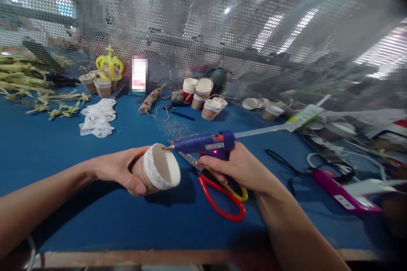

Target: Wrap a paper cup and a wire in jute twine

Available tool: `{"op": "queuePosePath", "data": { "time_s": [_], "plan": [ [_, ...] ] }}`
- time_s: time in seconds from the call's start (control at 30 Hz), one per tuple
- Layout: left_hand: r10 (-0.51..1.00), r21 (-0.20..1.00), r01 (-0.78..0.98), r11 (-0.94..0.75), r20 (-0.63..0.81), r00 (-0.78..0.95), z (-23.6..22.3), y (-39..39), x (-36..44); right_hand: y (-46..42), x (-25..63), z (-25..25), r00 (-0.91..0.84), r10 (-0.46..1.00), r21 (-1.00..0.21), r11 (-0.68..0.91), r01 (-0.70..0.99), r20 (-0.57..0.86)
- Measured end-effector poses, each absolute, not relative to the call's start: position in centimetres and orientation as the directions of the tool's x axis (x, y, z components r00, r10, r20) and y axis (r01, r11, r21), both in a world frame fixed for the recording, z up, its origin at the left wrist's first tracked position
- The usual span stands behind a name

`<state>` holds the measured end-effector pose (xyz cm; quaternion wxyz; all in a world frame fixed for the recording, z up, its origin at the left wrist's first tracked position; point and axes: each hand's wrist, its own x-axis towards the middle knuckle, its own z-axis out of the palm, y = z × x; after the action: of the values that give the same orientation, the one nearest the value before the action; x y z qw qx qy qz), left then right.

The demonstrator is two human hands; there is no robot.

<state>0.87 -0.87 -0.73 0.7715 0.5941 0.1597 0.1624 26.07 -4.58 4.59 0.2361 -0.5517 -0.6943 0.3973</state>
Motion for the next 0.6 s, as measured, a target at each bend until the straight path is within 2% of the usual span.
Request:
{"op": "queuePosePath", "data": {
  "time_s": [0.2, 0.37, 0.6],
  "plan": [
    [0.449, 0.969, -0.056, 0.24, -0.059, 0.891, -0.98, -0.55, 0.59, -4.6, 26.35, 4.56, -0.286, 0.952, -0.8, 0.09, 0.593, -0.105],
    [0.438, 0.971, -0.098, 0.219, -0.008, 0.899, -1.12, -0.47, 0.61, -4.65, 25.99, 4.71, -0.276, 0.956, -0.804, 0.087, 0.588, -0.099],
    [0.428, 0.961, -0.081, 0.263, -0.041, 0.903, -1.16, -0.5, 0.64, -4.68, 25.98, 4.63, -0.257, 0.96, -0.787, 0.069, 0.613, -0.115]
  ]
}}
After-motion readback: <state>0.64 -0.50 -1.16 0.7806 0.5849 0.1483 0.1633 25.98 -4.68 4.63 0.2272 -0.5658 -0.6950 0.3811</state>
